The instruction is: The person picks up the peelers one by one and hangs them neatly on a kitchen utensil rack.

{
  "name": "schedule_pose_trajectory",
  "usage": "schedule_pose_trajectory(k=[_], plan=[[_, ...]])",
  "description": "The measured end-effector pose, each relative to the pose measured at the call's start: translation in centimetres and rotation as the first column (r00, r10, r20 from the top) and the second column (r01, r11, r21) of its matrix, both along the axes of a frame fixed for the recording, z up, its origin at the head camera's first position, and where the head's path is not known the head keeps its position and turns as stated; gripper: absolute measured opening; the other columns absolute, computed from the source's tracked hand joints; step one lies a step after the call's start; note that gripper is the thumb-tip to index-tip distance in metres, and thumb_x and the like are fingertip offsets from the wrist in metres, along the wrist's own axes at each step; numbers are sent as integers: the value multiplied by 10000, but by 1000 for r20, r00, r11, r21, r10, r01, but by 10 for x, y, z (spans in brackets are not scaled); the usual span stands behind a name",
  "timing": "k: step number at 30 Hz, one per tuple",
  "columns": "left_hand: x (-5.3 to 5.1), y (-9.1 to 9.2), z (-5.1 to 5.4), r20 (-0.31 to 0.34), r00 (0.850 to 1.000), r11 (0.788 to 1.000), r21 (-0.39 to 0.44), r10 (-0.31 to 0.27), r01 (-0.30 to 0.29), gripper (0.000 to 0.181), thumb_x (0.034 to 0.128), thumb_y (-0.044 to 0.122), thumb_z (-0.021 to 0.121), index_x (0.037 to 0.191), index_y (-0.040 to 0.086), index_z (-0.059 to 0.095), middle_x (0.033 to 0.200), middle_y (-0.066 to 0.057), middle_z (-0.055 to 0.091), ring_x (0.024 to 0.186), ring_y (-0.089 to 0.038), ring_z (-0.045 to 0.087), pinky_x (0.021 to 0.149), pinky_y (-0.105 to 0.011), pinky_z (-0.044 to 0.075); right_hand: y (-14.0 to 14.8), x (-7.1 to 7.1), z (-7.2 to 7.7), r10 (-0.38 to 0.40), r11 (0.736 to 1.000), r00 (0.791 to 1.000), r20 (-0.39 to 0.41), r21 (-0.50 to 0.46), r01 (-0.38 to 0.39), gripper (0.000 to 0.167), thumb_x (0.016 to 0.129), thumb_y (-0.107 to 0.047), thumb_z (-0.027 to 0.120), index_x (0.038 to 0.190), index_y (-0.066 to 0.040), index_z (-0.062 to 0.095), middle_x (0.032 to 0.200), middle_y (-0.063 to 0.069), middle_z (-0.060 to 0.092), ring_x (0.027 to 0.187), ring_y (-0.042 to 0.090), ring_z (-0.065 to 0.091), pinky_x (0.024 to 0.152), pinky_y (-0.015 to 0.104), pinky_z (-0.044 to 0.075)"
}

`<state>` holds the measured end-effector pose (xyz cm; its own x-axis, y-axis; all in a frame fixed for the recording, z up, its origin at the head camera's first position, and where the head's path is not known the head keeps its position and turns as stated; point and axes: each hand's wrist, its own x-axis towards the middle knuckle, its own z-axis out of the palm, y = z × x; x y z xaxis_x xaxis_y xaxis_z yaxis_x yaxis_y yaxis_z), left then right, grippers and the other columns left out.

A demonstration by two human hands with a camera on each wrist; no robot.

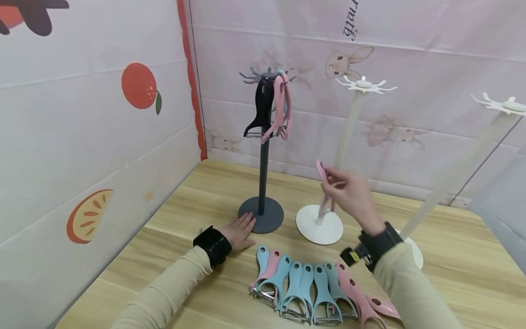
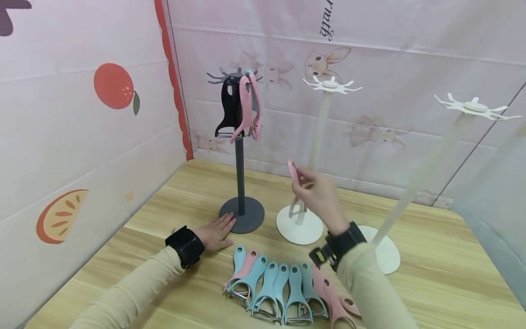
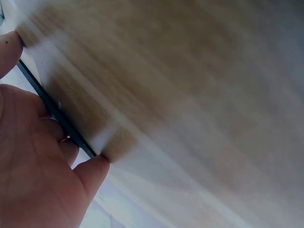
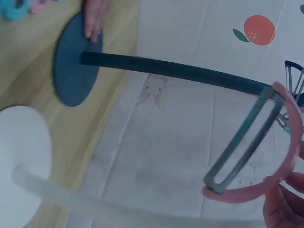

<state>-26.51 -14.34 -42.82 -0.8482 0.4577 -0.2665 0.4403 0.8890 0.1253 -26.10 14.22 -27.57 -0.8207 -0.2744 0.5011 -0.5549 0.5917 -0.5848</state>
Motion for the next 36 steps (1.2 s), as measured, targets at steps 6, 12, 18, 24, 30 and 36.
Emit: schedule_pose_trajectory(k=[6, 12, 18, 24, 30, 36], plan=[[-5, 0, -9, 2, 1000, 1000, -27, 10, -10, 658, 949, 380, 431, 1433, -4, 203, 1496, -177, 107, 1369, -290, 89, 1077, -406, 168, -34, -32, 22, -58, 983, 998, 39, -171, 63, 364, 803, -73, 627, 1152, 30, 608, 915, 184, 668, 799, 238, 642, 660, 194, 487], [-7, 2, -14, -4, 1000, 999, -29, 13, -13, 663, 950, 399, 416, 1441, 16, 191, 1503, -159, 94, 1373, -273, 77, 1080, -397, 159, -55, -62, 46, -33, 922, 988, 153, -378, 89, 393, 840, -101, 631, 1222, -36, 567, 1049, 163, 640, 881, 181, 606, 758, 220, 473], [-7, 4, -8, 14, 1000, 1000, -7, 16, -16, 653, 946, 369, 440, 1435, 5, 206, 1498, -172, 110, 1371, -287, 85, 1079, -412, 159, -74, -89, 81, -7, 905, 995, 101, -424, 49, 399, 853, -51, 608, 1246, -72, 547, 1138, 127, 614, 956, 164, 592, 838, 259, 461], [-7, 0, -15, -12, 1000, 999, -27, 16, -16, 658, 950, 402, 414, 1439, 16, 202, 1501, -161, 103, 1372, -275, 91, 1078, -401, 166, -90, -110, 103, 52, 932, 999, 18, -361, -42, 368, 877, -40, 567, 1244, -73, 564, 1157, 105, 605, 999, 168, 580, 870, 260, 444], [-9, -1, -16, -15, 1000, 999, -31, 17, -17, 662, 946, 408, 422, 1440, 25, 207, 1502, -153, 105, 1372, -267, 92, 1076, -403, 176, -97, -124, 112, 140, 935, 990, -26, -325, -141, 326, 874, 26, 526, 1193, -6, 588, 1116, 151, 599, 1002, 202, 566, 892, 275, 437], [-11, -4, -18, -11, 1000, 999, -36, 17, -17, 668, 946, 423, 410, 1444, 31, 198, 1505, -149, 94, 1374, -261, 86, 1074, -399, 182, -97, -132, 111, 162, 936, 986, -22, -313, -161, 309, 889, 8, 525, 1190, -7, 589, 1128, 146, 592, 1022, 205, 560, 910, 285, 428]])
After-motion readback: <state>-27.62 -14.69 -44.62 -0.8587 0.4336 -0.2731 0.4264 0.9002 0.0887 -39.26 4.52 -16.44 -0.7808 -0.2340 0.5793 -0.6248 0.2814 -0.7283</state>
